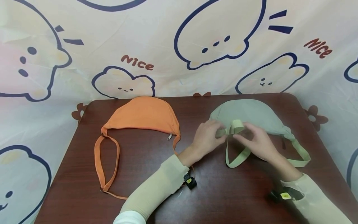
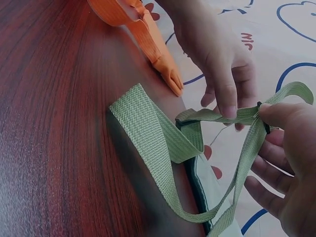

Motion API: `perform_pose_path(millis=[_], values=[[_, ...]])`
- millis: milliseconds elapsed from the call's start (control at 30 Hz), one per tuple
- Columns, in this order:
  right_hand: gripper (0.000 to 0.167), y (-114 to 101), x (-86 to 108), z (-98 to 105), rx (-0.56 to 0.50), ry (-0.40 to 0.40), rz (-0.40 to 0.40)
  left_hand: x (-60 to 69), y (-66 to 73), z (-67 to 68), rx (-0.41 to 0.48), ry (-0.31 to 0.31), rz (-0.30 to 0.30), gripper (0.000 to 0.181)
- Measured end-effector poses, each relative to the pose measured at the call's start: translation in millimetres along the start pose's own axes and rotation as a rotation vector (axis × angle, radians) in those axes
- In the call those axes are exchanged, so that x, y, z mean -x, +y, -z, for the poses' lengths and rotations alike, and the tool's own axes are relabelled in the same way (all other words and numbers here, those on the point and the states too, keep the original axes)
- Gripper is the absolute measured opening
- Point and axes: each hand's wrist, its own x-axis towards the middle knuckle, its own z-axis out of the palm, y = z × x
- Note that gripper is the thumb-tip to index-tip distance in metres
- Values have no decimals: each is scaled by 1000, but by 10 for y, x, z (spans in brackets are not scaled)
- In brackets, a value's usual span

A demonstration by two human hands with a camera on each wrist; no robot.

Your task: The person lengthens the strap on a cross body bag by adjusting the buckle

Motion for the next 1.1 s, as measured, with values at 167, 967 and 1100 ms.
perform_pose_path(millis=[167, 967, 1100], values=[[31, 18, 2, 0, 0, -7, 2, 0, 7, 19, -4, 11, -21, 24], [26, 119, -44, -40, -4, -94, -2, -32, -78, 44, 173, -12, -120, 33], [25, 117, -47, -39, -8, -104, -12, -37, -85, 33, 174, -15, -129, 29]])
